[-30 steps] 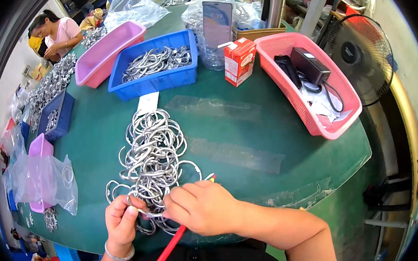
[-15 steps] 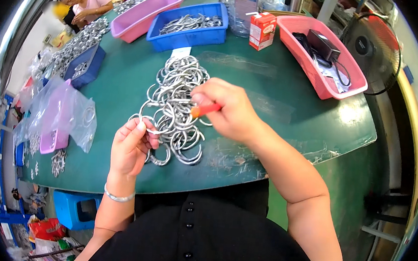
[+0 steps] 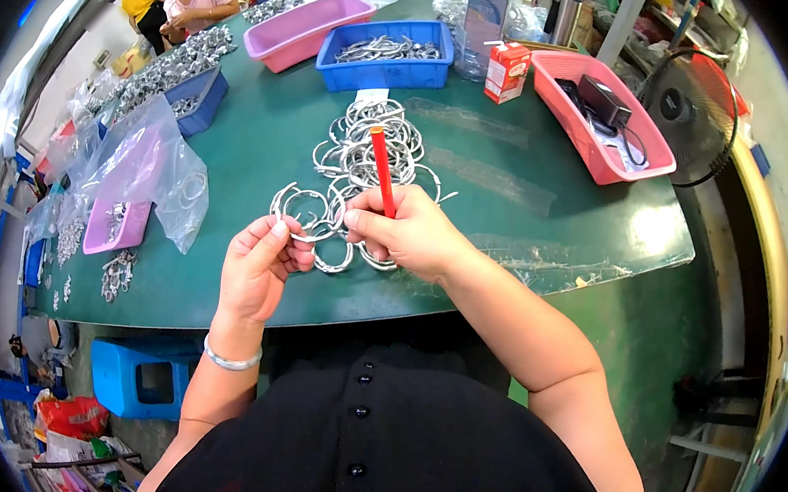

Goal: The person applies a liquid from a red pen-like applicator onto the edges and surfaces of metal rings, handling the rings one at a time and placing some back onto a pile.

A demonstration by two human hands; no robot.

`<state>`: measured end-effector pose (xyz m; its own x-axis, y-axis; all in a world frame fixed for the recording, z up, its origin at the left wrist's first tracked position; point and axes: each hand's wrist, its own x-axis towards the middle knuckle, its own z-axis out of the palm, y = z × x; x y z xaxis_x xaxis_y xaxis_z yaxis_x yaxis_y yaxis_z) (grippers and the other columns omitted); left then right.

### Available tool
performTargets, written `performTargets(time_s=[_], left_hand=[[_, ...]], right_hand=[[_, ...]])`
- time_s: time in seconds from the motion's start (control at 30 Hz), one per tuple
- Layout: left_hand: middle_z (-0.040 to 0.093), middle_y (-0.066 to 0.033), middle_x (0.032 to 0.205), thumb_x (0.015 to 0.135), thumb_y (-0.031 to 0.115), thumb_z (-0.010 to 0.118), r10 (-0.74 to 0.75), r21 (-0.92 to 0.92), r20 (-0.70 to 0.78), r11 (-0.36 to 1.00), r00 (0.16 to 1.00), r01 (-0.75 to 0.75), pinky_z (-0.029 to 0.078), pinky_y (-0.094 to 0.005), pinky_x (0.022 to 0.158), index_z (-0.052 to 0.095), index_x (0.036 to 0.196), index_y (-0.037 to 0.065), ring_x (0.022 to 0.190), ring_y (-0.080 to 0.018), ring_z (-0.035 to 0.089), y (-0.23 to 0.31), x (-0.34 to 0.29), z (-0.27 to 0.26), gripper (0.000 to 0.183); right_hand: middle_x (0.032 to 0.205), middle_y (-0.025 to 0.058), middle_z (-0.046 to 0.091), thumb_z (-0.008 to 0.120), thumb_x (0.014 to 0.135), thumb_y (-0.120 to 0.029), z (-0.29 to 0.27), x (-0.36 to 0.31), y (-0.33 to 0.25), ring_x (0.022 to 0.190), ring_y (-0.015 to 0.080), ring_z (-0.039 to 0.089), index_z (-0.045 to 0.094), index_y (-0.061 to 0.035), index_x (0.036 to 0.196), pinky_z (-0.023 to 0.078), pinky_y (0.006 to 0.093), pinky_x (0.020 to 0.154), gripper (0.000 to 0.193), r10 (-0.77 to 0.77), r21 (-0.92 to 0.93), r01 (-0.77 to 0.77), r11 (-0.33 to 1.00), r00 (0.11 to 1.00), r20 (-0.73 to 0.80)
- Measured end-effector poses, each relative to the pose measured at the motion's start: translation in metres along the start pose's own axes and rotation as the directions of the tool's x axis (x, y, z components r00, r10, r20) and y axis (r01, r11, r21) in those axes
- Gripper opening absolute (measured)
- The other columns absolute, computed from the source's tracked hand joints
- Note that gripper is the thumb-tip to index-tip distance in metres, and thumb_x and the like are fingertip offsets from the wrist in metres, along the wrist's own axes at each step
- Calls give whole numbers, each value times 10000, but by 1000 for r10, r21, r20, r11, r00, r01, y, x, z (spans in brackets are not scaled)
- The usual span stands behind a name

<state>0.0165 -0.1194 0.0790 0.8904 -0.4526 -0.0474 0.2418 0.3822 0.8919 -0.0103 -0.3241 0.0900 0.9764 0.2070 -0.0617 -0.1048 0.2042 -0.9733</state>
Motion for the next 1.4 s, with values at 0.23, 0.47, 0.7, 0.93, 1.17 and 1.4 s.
performTargets(time_s=[0.23, 0.47, 0.7, 0.93, 1.17, 1.4], left_hand=[[616, -104, 804, 911, 189, 425, -16, 1, 49, 1000, 999, 16, 491, -286, 655, 556, 941, -2, 686, -160, 602, 7, -7, -8, 233], [618, -121, 846, 916, 195, 388, -32, -16, 76, 999, 997, 34, 491, -300, 684, 539, 1026, -26, 719, -175, 608, 9, -9, -21, 289], [615, -126, 858, 912, 159, 384, -18, 1, 79, 1000, 997, 18, 490, -309, 698, 527, 1059, -36, 739, -186, 608, 8, -9, -25, 283], [615, -130, 862, 911, 147, 385, -2, 4, 77, 1000, 997, 2, 490, -313, 703, 523, 1067, -35, 746, -188, 609, 8, -9, -26, 276], [621, -127, 845, 911, 146, 401, -32, 10, 53, 999, 998, 31, 497, -303, 681, 532, 1046, -25, 731, -183, 613, 10, -7, -24, 254], [619, -118, 839, 910, 138, 406, -35, -7, 43, 999, 998, 35, 498, -299, 679, 534, 1050, -23, 721, -176, 612, 8, -7, -23, 248]], right_hand=[[665, 38, 558, 555, 829, -96, 15, 2, 1, 462, 63, 447, 590, 14, 863, 349, 191, 408, 120, 54, 76, -48, 996, 996, -76], [653, 35, 556, 571, 819, -124, 21, 8, 4, 463, 50, 451, 584, 1, 829, 337, 179, 404, 126, 59, 94, -54, 994, 997, -53], [651, 28, 552, 569, 821, -123, 24, 11, 4, 467, 46, 443, 583, -2, 829, 340, 178, 411, 122, 44, 31, -43, 999, 998, -51], [654, 22, 553, 574, 820, -140, 24, 13, 3, 479, 41, 444, 584, -8, 818, 342, 173, 423, 133, 43, 12, -42, 999, 997, -60], [644, 22, 546, 572, 817, -130, 22, 15, 5, 476, 47, 456, 573, -15, 814, 347, 172, 420, 115, 110, 105, -105, 989, 993, -47], [639, 34, 547, 560, 825, -104, 23, 13, 6, 457, 55, 446, 564, -7, 810, 346, 178, 412, 99, 90, 110, -82, 991, 994, -70]])
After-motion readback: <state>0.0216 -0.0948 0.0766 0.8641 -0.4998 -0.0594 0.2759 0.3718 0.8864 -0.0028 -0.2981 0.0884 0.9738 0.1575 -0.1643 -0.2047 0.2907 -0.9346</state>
